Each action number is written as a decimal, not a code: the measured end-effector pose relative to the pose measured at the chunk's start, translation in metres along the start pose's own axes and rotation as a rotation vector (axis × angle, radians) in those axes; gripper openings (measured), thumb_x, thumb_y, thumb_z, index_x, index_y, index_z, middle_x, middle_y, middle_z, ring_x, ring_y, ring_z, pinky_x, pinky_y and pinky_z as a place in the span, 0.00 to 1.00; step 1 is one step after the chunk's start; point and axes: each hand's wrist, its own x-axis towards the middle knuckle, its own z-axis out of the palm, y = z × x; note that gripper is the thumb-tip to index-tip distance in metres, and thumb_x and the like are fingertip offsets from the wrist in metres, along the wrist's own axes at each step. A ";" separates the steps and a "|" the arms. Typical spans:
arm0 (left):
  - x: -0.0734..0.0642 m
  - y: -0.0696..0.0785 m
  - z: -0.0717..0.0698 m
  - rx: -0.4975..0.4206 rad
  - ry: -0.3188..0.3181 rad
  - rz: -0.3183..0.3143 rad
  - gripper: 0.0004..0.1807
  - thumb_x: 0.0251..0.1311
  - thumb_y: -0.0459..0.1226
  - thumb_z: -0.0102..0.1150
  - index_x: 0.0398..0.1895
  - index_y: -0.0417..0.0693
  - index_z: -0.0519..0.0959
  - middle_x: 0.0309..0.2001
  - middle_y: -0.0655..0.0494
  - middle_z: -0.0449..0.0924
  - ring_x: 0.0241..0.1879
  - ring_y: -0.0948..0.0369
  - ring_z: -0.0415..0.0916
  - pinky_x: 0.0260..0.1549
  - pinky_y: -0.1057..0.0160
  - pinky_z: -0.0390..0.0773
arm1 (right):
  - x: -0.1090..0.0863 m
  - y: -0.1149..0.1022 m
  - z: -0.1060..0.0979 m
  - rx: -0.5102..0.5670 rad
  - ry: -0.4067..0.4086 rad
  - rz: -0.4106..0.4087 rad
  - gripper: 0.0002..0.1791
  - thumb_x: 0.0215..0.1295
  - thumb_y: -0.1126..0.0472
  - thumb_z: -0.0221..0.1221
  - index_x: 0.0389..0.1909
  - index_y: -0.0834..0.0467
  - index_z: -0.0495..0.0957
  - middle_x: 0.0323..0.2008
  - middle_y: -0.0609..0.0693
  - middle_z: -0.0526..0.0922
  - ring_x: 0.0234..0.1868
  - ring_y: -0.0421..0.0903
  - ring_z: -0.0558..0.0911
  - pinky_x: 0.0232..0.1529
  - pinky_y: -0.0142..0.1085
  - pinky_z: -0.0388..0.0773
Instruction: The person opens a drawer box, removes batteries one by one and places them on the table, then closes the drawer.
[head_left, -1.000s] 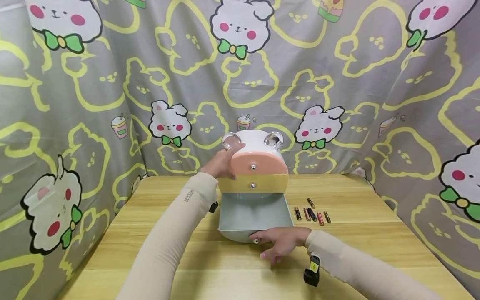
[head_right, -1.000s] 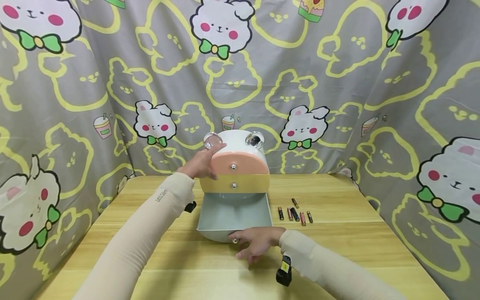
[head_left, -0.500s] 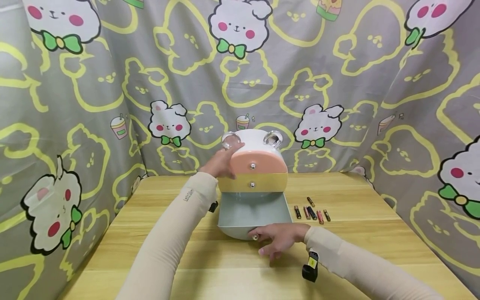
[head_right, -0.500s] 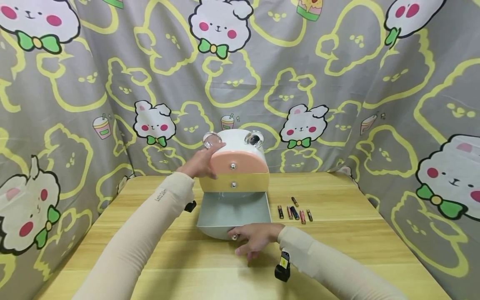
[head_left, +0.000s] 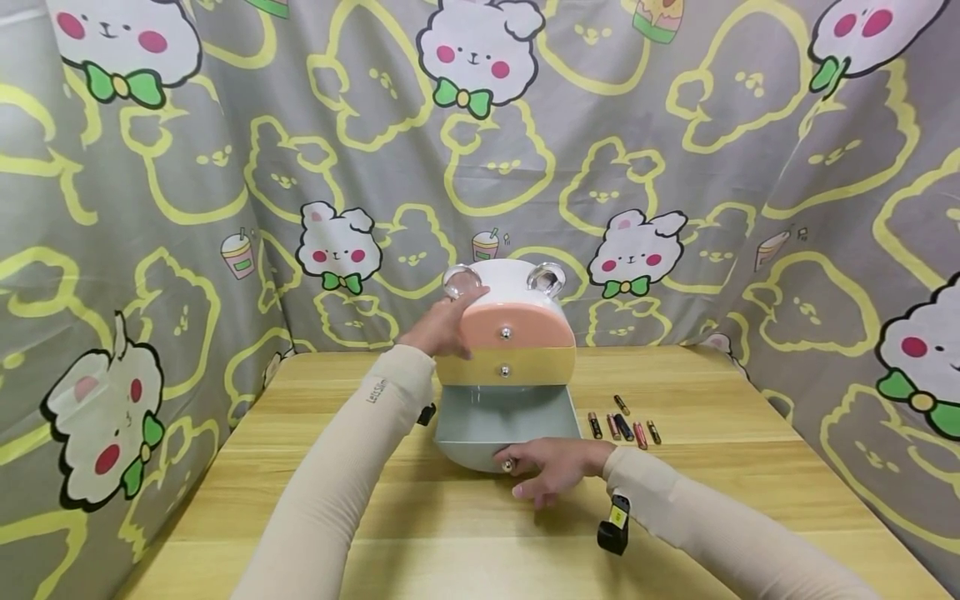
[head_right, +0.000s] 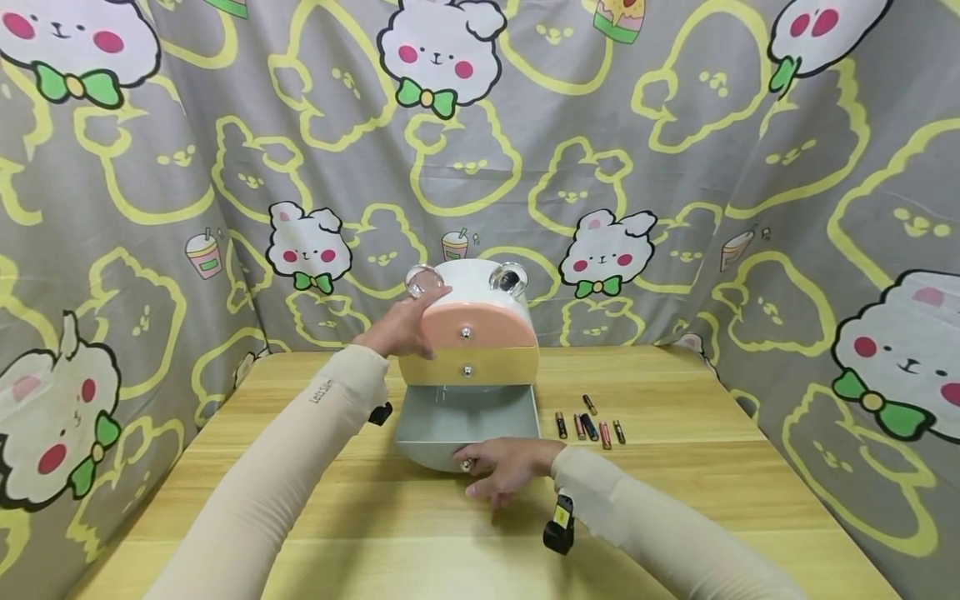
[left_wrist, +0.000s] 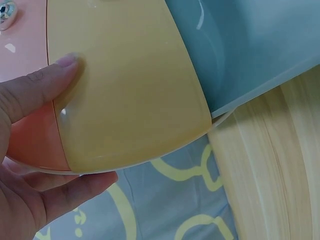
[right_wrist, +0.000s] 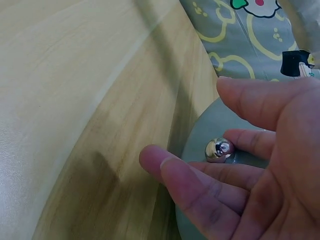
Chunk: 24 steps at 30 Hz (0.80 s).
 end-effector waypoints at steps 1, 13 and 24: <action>0.000 0.000 0.000 0.003 0.000 0.002 0.70 0.26 0.24 0.81 0.75 0.72 0.53 0.62 0.39 0.68 0.58 0.46 0.67 0.54 0.48 0.71 | 0.001 0.000 0.000 0.001 0.005 0.004 0.31 0.68 0.60 0.60 0.70 0.54 0.63 0.60 0.65 0.72 0.33 0.54 0.85 0.32 0.40 0.82; 0.002 -0.001 0.000 0.036 -0.011 -0.006 0.70 0.26 0.26 0.82 0.75 0.71 0.52 0.63 0.38 0.67 0.59 0.46 0.66 0.56 0.49 0.70 | 0.007 0.001 -0.005 -0.071 0.041 -0.027 0.27 0.69 0.62 0.58 0.68 0.57 0.66 0.56 0.64 0.76 0.32 0.54 0.85 0.34 0.49 0.82; 0.001 -0.001 -0.001 0.042 -0.015 -0.007 0.70 0.27 0.27 0.82 0.75 0.72 0.52 0.63 0.38 0.67 0.60 0.46 0.65 0.55 0.49 0.70 | 0.012 0.001 -0.009 -0.092 0.069 -0.033 0.27 0.68 0.62 0.59 0.67 0.59 0.67 0.55 0.64 0.76 0.32 0.54 0.85 0.32 0.43 0.82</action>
